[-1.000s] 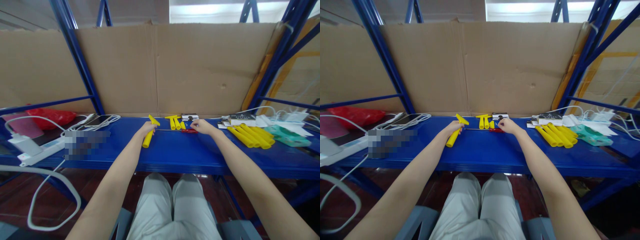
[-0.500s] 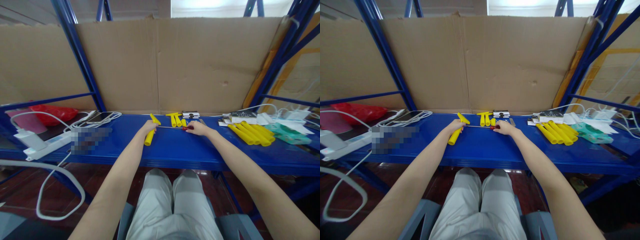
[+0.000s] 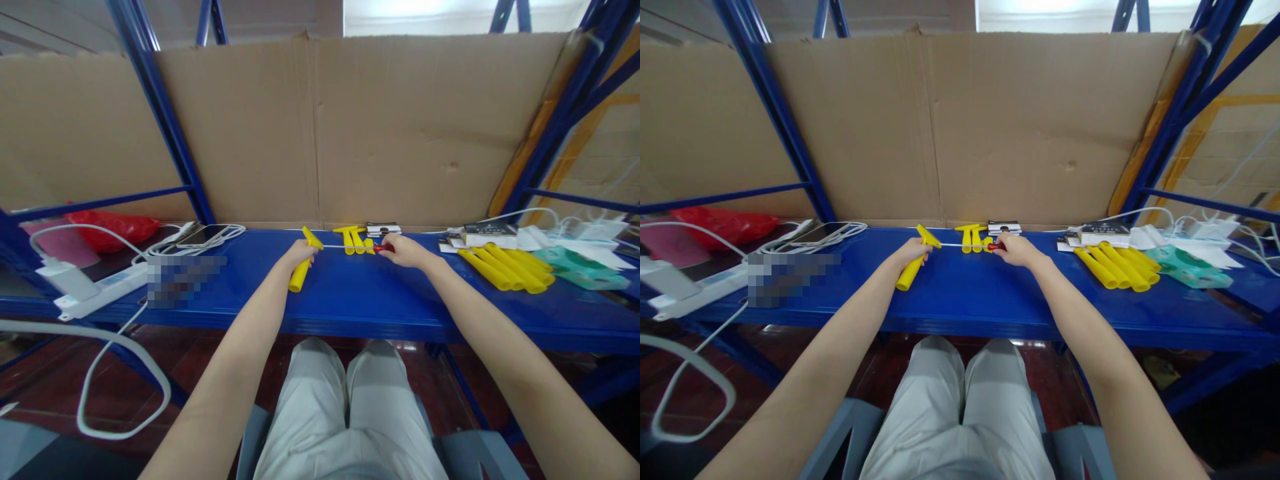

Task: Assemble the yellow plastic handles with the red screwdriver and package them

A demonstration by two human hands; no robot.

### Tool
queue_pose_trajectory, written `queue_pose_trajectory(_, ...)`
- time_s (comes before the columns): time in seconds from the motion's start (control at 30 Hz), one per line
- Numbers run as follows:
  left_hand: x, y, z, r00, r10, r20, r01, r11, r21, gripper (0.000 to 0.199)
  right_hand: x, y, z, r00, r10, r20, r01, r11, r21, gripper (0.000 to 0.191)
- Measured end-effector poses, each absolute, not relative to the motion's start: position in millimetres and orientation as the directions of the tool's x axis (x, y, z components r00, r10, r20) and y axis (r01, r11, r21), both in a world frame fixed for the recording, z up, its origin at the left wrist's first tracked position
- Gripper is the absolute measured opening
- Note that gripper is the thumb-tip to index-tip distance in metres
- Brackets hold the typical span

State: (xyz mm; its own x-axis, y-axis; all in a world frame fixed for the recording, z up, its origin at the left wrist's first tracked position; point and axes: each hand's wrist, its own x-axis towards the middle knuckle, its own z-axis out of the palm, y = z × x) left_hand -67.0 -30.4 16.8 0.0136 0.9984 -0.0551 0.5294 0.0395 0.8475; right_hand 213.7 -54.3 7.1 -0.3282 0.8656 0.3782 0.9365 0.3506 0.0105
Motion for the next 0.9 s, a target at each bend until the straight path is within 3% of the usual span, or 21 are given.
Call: queue_pose_trajectory(0.9, -66.7, -31.3, 16.6, 0.058, 0.997, -0.042, 0.53, 0.005, 0.848, 0.014, 217.3, -52.3, 6.4, -0.329, 0.85, 0.411, 0.931, 0.365, -0.008, 0.017)
